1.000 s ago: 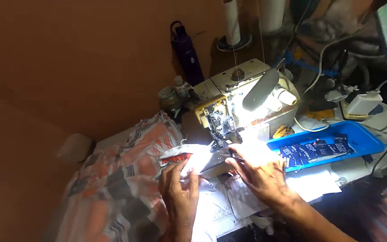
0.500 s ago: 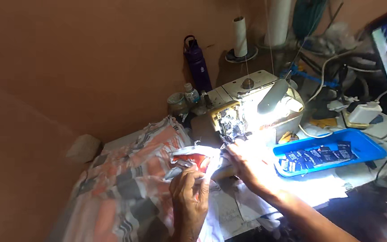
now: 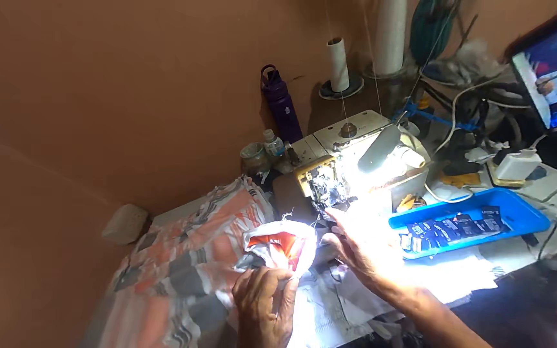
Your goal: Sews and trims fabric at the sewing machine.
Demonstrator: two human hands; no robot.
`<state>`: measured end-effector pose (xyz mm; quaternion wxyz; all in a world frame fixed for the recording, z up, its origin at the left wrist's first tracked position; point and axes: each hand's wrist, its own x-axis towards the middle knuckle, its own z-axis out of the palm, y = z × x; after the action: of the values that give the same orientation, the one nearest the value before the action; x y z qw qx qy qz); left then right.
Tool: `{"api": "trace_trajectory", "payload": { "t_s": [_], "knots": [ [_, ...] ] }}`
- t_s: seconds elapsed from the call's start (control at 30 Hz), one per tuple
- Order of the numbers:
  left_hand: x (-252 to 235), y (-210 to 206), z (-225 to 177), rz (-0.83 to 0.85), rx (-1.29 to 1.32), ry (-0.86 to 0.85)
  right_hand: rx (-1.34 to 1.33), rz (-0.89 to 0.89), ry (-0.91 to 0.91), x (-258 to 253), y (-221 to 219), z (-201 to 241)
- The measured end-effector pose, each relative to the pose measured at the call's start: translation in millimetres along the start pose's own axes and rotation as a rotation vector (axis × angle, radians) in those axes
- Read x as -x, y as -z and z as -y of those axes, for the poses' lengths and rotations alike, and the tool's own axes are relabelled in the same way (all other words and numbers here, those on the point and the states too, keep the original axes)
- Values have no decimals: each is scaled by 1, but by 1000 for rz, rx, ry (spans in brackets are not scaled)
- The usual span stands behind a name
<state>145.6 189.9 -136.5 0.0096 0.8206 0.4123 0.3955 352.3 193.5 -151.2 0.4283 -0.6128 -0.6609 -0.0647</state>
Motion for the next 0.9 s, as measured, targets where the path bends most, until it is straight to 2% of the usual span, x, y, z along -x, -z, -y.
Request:
{"api": "trace_trajectory", "payload": {
  "t_s": [0.07, 0.17, 0.33, 0.4, 0.5, 0.57, 0.63, 0.73, 0.83, 0.9],
  "knots": [
    [-1, 3, -1, -7, -5, 16, 90, -36, 3, -1, -3, 0],
    [-5, 3, -3, 7, 9, 10, 63, 81, -7, -6, -5, 3],
    [-6, 3, -6, 27, -4, -15, 5, 62, 119, -16, -12, 1],
    [-4, 9, -5, 44, 44, -2, -75, 11, 115, -9, -8, -4],
    [-6, 22, -4, 102, 170, 23, -335, -17, -47, -2, 9, -14],
    [-11, 27, -5, 131, 212, -3, -581, 73, -83, -2, 23, -17],
    [-16, 29, -9, 150, 223, -54, -794, 193, 64, -5, 29, -13],
    [-24, 39, -16, 231, 268, -107, -796, 306, 289, -9, 28, -2],
    [-32, 57, -18, 326, 220, -133, -827, 330, 377, -10, 43, -2],
    [-35, 67, -5, 383, 116, -183, -922, 312, 413, -8, 60, -6]
  ]
}}
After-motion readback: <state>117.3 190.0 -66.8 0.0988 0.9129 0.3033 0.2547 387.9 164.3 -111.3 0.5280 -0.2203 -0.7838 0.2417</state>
